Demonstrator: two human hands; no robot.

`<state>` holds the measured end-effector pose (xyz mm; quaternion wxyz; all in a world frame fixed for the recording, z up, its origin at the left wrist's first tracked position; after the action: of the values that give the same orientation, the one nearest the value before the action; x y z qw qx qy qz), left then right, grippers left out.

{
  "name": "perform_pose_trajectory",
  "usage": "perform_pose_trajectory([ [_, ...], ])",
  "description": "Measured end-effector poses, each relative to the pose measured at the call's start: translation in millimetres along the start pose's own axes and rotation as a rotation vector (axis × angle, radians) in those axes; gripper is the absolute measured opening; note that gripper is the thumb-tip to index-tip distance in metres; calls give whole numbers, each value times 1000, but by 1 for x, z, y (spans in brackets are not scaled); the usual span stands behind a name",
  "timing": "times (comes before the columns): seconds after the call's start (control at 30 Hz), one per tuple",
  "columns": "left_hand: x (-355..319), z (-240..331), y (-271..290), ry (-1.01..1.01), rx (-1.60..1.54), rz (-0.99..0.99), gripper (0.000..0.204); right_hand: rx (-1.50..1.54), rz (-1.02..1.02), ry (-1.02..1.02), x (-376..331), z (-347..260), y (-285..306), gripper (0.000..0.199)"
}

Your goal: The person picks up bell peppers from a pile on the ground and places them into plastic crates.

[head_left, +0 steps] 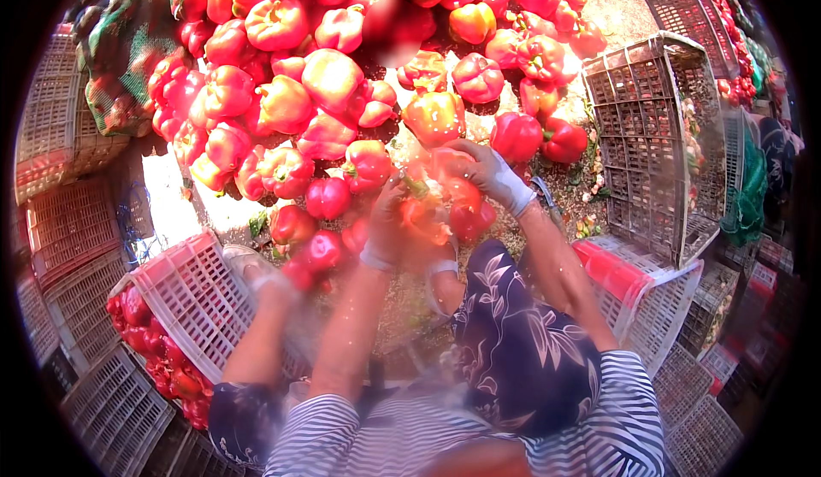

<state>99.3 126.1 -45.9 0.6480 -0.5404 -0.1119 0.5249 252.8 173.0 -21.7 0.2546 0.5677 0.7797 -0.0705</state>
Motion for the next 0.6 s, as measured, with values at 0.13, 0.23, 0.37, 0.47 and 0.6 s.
perform_pose_trajectory([
  [0.13,-2,29,1,-362,825,109,42,-576,430,177,-27,-71,19,69],
  [0.23,2,30,-9,-439,992,122,47,-520,263,111,-45,-77,-19,66],
  [0.37,5,7,-5,-252,658,187,50,-397,544,121,-41,-43,-21,44],
  [0.47,5,6,-24,-167,523,166,51,-336,593,73,-43,-32,-19,34],
  [0.6,9,-11,-16,-105,313,139,51,-115,574,21,-47,-25,-7,28],
])
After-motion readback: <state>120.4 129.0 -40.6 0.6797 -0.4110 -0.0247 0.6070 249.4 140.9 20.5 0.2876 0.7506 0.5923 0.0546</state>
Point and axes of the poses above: each hand's wrist, its own x-axis towards the middle knuckle, its own y-axis out of the back of the hand, z = x × y, the point moved 10 cm from there along x, towards the middle knuckle, and after that the axes turned 3 degrees about -y, right-handed, at the moved point
